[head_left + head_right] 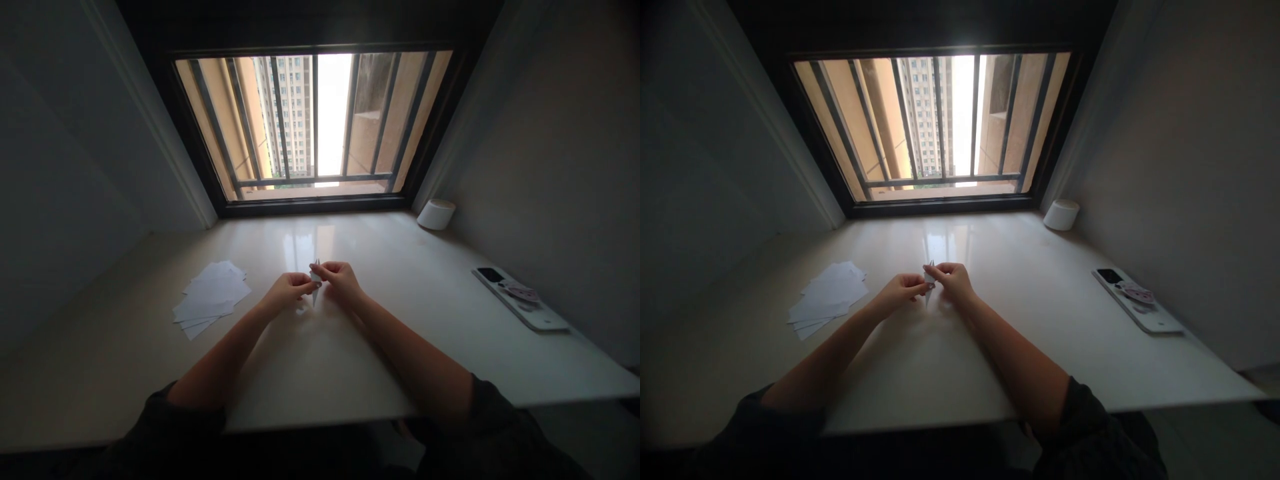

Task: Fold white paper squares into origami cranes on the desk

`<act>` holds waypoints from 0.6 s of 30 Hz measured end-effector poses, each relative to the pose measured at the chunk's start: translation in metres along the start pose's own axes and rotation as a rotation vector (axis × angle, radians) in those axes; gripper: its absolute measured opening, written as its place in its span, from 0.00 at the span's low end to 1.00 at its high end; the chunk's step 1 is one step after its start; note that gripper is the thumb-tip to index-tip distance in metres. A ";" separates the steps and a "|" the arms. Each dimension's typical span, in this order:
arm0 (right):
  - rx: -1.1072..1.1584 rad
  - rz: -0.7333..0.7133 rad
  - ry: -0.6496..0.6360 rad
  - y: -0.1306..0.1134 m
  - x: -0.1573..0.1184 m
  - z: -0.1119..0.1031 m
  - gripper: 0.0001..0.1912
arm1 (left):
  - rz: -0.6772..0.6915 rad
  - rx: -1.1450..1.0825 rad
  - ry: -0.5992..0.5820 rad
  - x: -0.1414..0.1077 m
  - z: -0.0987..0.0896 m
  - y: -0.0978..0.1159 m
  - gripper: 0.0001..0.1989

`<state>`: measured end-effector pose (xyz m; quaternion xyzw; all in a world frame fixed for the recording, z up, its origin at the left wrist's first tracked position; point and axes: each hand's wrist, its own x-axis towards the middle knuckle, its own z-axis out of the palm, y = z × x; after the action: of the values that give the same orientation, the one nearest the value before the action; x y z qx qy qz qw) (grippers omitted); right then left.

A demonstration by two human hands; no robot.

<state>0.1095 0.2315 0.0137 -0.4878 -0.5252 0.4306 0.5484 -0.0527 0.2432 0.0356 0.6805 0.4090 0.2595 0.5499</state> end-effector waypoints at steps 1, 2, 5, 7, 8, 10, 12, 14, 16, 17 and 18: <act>-0.011 -0.008 -0.006 -0.001 0.000 0.000 0.21 | -0.001 -0.004 -0.006 0.000 0.000 0.001 0.17; -0.030 -0.022 -0.016 -0.002 0.000 0.001 0.21 | -0.004 -0.010 -0.012 -0.001 0.000 0.002 0.17; -0.139 -0.107 -0.063 -0.004 0.002 -0.001 0.19 | -0.038 -0.028 -0.030 -0.002 0.000 0.003 0.17; -0.161 -0.147 -0.097 -0.004 0.004 -0.003 0.18 | -0.062 -0.038 -0.018 -0.002 -0.001 0.003 0.18; -0.133 -0.145 -0.112 -0.003 0.005 -0.004 0.18 | -0.063 -0.047 0.000 -0.002 -0.003 0.003 0.18; -0.013 -0.106 -0.140 -0.002 0.006 -0.004 0.20 | -0.040 -0.087 0.069 -0.001 -0.006 0.003 0.18; 0.089 -0.068 -0.174 0.000 0.006 -0.002 0.20 | -0.019 -0.154 0.164 0.000 -0.008 0.003 0.18; 0.139 -0.049 -0.215 0.000 0.004 -0.001 0.20 | -0.023 -0.223 0.256 0.001 -0.010 0.004 0.18; 0.164 -0.041 -0.249 -0.001 0.002 0.001 0.20 | -0.036 -0.277 0.312 0.001 -0.011 0.005 0.18; 0.179 -0.037 -0.260 -0.002 0.002 0.001 0.19 | -0.037 -0.295 0.329 0.001 -0.010 0.006 0.17; 0.195 -0.030 -0.267 -0.002 0.001 0.001 0.19 | -0.036 -0.307 0.339 0.001 -0.010 0.006 0.17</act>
<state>0.1085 0.2325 0.0163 -0.3627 -0.5563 0.5325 0.5249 -0.0584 0.2493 0.0438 0.5280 0.4634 0.4195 0.5749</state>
